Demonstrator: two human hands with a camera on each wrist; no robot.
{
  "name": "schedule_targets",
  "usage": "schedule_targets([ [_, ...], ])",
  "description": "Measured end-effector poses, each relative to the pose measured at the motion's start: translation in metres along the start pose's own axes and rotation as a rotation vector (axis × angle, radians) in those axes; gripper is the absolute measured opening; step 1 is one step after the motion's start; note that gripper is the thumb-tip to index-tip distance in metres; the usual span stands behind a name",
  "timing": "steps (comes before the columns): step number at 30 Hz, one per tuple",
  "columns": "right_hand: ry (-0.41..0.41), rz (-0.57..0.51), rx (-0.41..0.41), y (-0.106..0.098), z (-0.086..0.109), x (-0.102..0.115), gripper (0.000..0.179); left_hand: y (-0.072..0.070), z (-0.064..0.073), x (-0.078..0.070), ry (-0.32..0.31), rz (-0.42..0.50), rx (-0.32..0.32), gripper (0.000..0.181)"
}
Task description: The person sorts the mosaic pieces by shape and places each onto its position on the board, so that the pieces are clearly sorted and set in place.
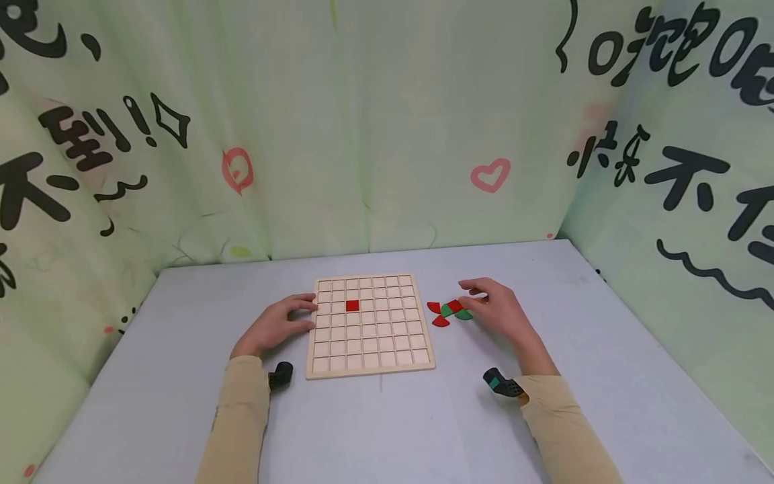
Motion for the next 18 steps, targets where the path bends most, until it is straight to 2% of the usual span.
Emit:
schedule_targets([
  [9, -0.049, 0.079, -0.014, -0.003, 0.002, -0.015, 0.035, 0.0, 0.0, 0.001, -0.004, 0.0, 0.001, 0.04],
  [18, -0.04, 0.077, -0.008, 0.001, 0.002, -0.024, 0.038, -0.001, 0.0, 0.001, 0.009, -0.006, -0.002, 0.04],
])
Point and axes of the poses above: each hand's wrist, its own z-axis away from the middle knuckle, its own y-axis out of the palm, x = y × z, the point moved 9 cm from there along -z, towards the middle knuckle, and after that the axes turned 2 degrees about x, right-handed, at the moved point
